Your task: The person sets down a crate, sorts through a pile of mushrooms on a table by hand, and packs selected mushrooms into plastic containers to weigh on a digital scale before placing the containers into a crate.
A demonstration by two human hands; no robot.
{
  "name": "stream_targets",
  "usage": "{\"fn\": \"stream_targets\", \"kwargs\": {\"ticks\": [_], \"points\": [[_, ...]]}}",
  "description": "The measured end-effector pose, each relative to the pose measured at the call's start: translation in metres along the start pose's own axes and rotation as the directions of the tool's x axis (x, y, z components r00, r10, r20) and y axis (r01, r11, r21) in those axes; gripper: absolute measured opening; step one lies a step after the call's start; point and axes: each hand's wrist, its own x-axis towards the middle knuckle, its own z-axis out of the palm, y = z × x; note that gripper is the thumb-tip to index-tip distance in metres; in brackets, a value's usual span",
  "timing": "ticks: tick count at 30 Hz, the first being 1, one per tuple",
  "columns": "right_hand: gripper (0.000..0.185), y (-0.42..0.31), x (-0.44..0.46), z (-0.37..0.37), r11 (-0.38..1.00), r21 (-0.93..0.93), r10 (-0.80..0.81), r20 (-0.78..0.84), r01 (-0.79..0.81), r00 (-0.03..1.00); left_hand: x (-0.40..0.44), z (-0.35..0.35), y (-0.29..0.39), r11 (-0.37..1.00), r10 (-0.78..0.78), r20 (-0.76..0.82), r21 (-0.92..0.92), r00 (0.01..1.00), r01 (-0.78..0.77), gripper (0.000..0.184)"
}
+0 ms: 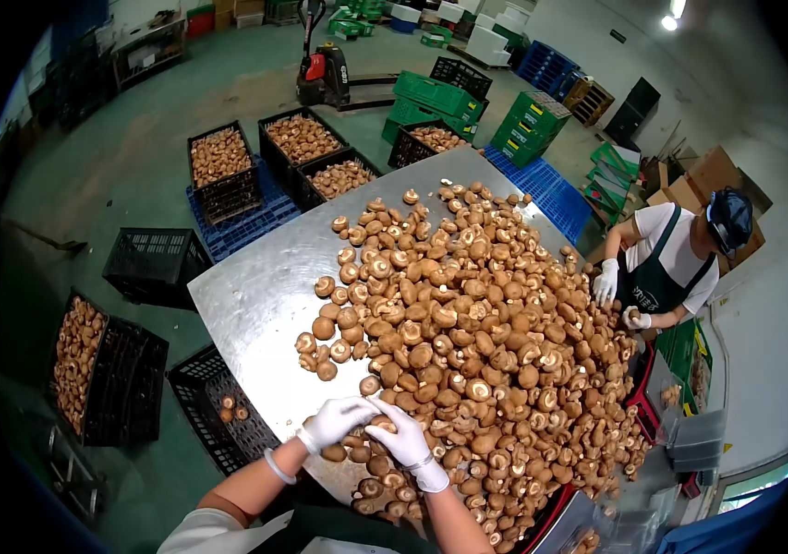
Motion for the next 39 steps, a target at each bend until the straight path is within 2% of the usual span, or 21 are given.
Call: {"fn": "stream_targets", "kwargs": {"ticks": [1, 3, 4, 6, 8, 10, 12, 13, 14, 15, 16, 18, 19, 21, 23, 24, 27, 31, 34, 36, 39], "points": [[0.045, -0.009, -0.002, -0.003, 0.982, 0.102, 0.164, -0.029, -0.160, 0.986, 0.012, -0.012, 0.004, 0.991, 0.036, -0.141, 0.134, 0.989, -0.017, 0.021], [0.031, 0.004, -0.005, -0.008, 0.911, 0.354, 0.243, -0.050, -0.211, 0.969, 0.047, -0.045, 0.015, 0.880, 0.216, -0.353, 0.474, 0.910, -0.026, 0.031], [0.026, 0.002, -0.007, -0.011, 0.841, 0.495, 0.281, -0.056, -0.218, 0.958, 0.068, -0.064, 0.014, 0.752, 0.360, -0.397, 0.660, 0.844, -0.010, 0.038], [0.018, 0.012, -0.013, -0.011, 0.815, 0.545, 0.288, -0.085, -0.197, 0.954, 0.104, -0.089, -0.010, 0.509, 0.516, -0.362, 0.859, 0.776, 0.061, 0.050], [0.016, 0.017, -0.020, -0.011, 0.696, 0.686, 0.364, -0.085, -0.210, 0.928, 0.127, -0.100, -0.027, 0.539, 0.307, -0.290, 0.838, 0.907, 0.086, 0.058], [0.013, 0.013, -0.025, -0.010, 0.714, 0.677, 0.350, -0.121, -0.181, 0.929, 0.138, -0.106, -0.033, 0.539, 0.323, -0.283, 0.839, 0.903, 0.070, 0.055], [0.021, 0.006, -0.032, -0.010, 0.522, 0.842, 0.339, -0.058, -0.136, 0.939, 0.142, -0.117, -0.036, 0.648, 0.322, -0.323, 0.761, 0.890, 0.043, 0.051], [0.032, 0.019, -0.035, -0.007, 0.467, 0.877, 0.322, -0.051, -0.112, 0.945, 0.134, -0.116, -0.015, 0.728, 0.393, -0.339, 0.683, 0.855, -0.064, 0.046], [0.036, 0.030, -0.040, -0.006, 0.435, 0.888, 0.358, -0.018, -0.150, 0.933, 0.122, -0.105, 0.004, 0.985, 0.071, -0.461, 0.174, 0.885, 0.011, 0.041], [0.035, 0.032, -0.042, -0.007, 0.461, 0.874, 0.336, -0.009, -0.156, 0.942, 0.116, -0.108, 0.005, 0.978, 0.015, -0.386, -0.187, 0.922, -0.094, 0.039], [0.033, 0.034, -0.044, -0.006, 0.485, 0.859, 0.316, 0.003, -0.164, 0.949, 0.106, -0.110, 0.005, 0.834, -0.014, -0.295, -0.530, 0.955, -0.151, 0.037], [0.032, 0.030, -0.045, -0.001, 0.525, 0.828, 0.323, 0.020, -0.197, 0.946, 0.087, -0.090, 0.012, 0.520, -0.057, -0.214, -0.840, 0.975, -0.154, 0.038], [0.033, 0.022, -0.043, -0.001, 0.572, 0.789, 0.326, 0.032, -0.224, 0.945, 0.080, -0.088, 0.006, 0.329, -0.062, -0.081, -0.943, 0.995, -0.056, 0.045], [0.037, 0.004, -0.033, 0.002, 0.601, 0.767, 0.305, 0.043, -0.227, 0.951, 0.070, -0.070, 0.004, 0.183, -0.021, -0.030, -0.983, 0.999, -0.025, 0.058], [0.061, -0.005, -0.024, 0.002, 0.639, 0.732, 0.257, 0.083, -0.234, 0.963, 0.059, -0.053, 0.006, 0.075, 0.006, 0.018, -0.997, 1.000, 0.017, 0.062], [0.067, -0.009, -0.022, 0.004, 0.616, 0.755, 0.257, 0.077, -0.224, 0.963, 0.054, -0.045, 0.008, 0.135, -0.037, -0.005, -0.991, 0.999, 0.000, 0.058], [0.079, -0.016, -0.015, 0.010, 0.644, 0.741, 0.213, 0.064, -0.190, 0.975, 0.040, -0.025, 0.021, 0.045, -0.078, 0.038, -0.998, 0.996, 0.042, 0.049], [0.083, -0.019, -0.010, 0.019, 0.547, 0.824, 0.159, 0.074, -0.150, 0.985, 0.027, -0.005, 0.028, 0.297, 0.042, -0.018, -0.954, 0.999, -0.030, 0.051], [0.082, -0.014, -0.006, 0.027, 0.545, 0.833, 0.081, 0.061, -0.096, 0.995, 0.019, 0.004, 0.025, 0.617, 0.079, -0.067, -0.780, 0.995, -0.102, 0.050], [0.081, -0.006, -0.008, 0.027, 0.537, 0.833, 0.123, 0.079, -0.134, 0.989, 0.014, 0.010, 0.026, 0.665, 0.091, -0.071, -0.738, 0.993, -0.114, 0.050], [0.073, -0.007, -0.012, 0.028, 0.478, 0.854, 0.181, 0.133, -0.206, 0.974, 0.010, 0.017, 0.025, 0.650, -0.114, -0.093, -0.760, 0.989, 0.004, 0.053]]}}
